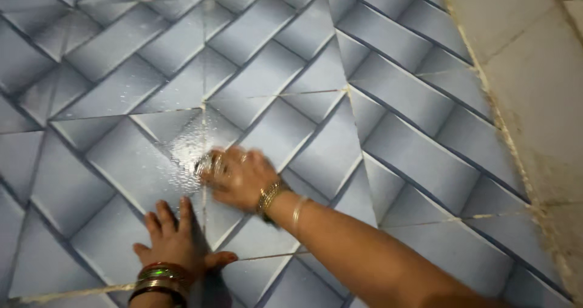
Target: The person scrubs the floor tiles with a scrubbing pad by hand. They rinse their hands in a white bowl and continue scrubbing the tiled surface.
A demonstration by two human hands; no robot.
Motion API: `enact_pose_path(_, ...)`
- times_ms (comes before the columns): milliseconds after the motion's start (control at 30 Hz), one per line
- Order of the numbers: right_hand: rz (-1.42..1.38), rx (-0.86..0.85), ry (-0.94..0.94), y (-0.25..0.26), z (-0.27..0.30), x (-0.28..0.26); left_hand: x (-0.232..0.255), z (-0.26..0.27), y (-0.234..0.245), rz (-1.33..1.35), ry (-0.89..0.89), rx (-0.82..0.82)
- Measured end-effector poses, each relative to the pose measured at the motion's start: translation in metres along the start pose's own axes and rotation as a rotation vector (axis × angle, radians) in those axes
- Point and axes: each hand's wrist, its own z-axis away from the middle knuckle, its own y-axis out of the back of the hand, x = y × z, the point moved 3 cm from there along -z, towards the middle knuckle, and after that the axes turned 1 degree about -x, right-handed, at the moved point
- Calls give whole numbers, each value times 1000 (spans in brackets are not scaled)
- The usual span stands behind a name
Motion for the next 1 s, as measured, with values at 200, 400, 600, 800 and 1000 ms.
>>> enact_pose_path(200, 1, 32, 1, -5, 32, -37, -6, 2, -9, -1, -54, 44)
enact_pose_path(400, 28, 76, 46, 3, 10, 4, 1, 9, -14, 82, 23, 25)
enact_pose_path(600, 54, 15, -10, -11, 41, -25, 12, 10, -10, 63, 59, -107)
enact_pose_path(800, 59, 88, 116, 2, -15, 21, 15, 16, 1, 90, 76, -185)
enact_pose_path(1000, -17, 15, -130, 4, -25, 9, 13, 19, 8, 166, 72, -174)
